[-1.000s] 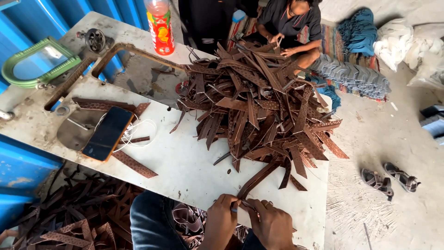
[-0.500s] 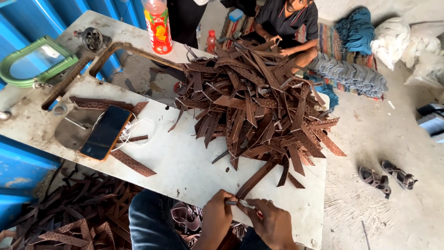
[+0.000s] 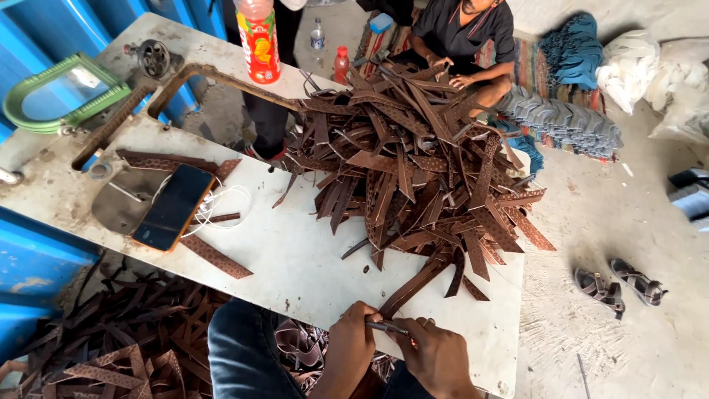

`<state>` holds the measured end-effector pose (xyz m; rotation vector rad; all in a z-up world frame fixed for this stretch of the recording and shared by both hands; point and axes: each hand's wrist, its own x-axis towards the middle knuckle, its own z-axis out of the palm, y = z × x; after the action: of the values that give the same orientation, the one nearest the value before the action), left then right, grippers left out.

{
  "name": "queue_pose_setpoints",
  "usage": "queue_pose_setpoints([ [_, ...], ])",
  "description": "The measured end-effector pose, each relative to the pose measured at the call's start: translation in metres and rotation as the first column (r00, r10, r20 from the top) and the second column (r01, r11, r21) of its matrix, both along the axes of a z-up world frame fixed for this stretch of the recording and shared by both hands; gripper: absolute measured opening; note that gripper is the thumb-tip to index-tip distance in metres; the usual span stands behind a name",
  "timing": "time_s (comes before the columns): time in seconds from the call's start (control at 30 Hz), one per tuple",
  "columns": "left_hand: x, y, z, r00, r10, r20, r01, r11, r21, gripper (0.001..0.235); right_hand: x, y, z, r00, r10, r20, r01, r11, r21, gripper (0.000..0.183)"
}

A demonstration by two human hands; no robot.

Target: The person sorts, inspects, and trims embossed leather straps on a workbench.

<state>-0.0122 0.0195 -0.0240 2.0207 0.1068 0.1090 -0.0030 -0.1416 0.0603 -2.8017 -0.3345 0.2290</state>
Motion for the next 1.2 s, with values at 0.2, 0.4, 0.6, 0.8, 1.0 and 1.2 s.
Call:
queue_pose_setpoints([
  [0.2,-0.001,-0.001,-0.004,0.999,-0.044,0.031,0.042,0.997,0.057,0.012,-0.004,-0.001,-0.026,0.993,0.041,0.108,-0.034,0.997,-0.067,0.018],
  [0.4,0.008,0.011,-0.002,0.992,0.017,-0.125,-0.036,0.988,-0.148,0.005,-0.004,0.000,-0.008,0.973,0.029,0.230,-0.079,0.975,0.209,0.015],
  [0.6,0.002,0.007,-0.004,0.997,0.037,-0.066,-0.045,0.992,-0.118,0.008,-0.004,0.003,-0.006,0.986,-0.053,0.157,0.035,0.992,0.119,0.022],
  [0.8,-0.002,-0.001,-0.005,0.998,0.032,0.060,-0.034,0.999,0.030,0.007,0.002,0.009,0.001,0.984,-0.014,0.180,-0.004,0.995,0.100,0.022],
  [1.0,-0.002,-0.002,-0.018,0.983,-0.013,0.183,0.000,0.997,0.073,0.008,0.013,0.001,-0.023,0.995,-0.094,0.033,0.094,0.996,0.000,0.027],
  [1.2,0.009,0.013,-0.035,0.991,-0.050,-0.125,-0.027,0.838,-0.545,0.007,0.012,-0.005,-0.034,0.992,-0.128,0.013,0.128,0.992,-0.018,0.022],
])
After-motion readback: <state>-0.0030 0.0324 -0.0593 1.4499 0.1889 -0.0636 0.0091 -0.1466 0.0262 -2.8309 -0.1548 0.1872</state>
